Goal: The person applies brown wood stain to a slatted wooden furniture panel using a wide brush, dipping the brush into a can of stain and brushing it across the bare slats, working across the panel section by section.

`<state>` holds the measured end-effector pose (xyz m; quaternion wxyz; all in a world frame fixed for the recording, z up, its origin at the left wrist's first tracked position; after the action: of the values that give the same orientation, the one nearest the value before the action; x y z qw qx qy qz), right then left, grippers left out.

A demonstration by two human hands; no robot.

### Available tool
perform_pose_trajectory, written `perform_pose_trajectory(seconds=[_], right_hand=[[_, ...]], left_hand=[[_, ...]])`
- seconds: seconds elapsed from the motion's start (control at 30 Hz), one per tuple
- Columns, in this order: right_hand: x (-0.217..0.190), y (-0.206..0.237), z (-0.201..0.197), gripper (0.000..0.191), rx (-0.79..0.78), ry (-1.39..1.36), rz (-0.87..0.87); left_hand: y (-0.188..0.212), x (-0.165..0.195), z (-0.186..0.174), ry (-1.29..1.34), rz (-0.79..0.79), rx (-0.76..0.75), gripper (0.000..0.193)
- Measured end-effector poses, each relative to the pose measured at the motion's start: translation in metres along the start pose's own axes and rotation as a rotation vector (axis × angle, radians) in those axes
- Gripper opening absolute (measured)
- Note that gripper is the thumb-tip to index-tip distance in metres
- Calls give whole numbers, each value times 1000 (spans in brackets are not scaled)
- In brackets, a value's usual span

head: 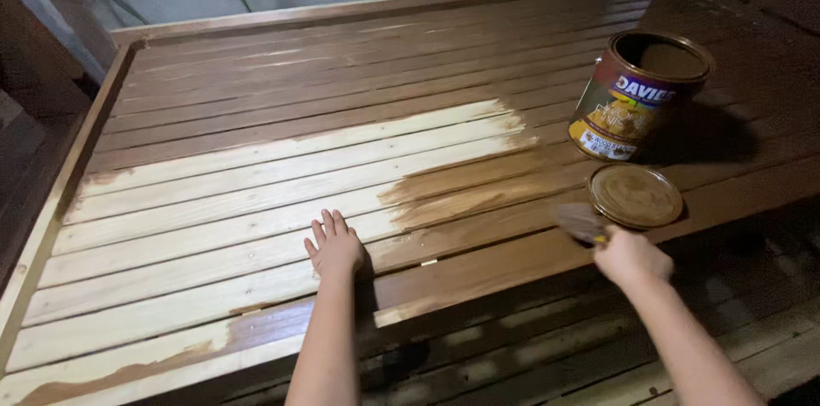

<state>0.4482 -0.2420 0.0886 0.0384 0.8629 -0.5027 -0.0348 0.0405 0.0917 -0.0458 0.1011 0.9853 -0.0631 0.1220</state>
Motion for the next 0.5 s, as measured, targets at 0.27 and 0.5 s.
perform_pose_trajectory(seconds=[0.27, 0.5], right_hand=[[-91, 85, 56, 37, -103, -33, -328], [5, -6, 2, 38, 26, -204, -7]], left_hand=[[-3, 0, 1, -2, 6, 23, 63], [-4, 0, 3, -19, 15, 5, 64]])
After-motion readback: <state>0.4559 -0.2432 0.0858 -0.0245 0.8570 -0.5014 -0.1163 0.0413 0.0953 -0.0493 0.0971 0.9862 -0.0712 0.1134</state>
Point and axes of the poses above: each hand's wrist, its own y-axis away from the middle knuckle, its own z-axis out of the palm, x = y × z, the point moved 7 cm from there along -y, towards the middle knuckle, and after that the axes turned 3 degrees about x, right-handed, at the moved point
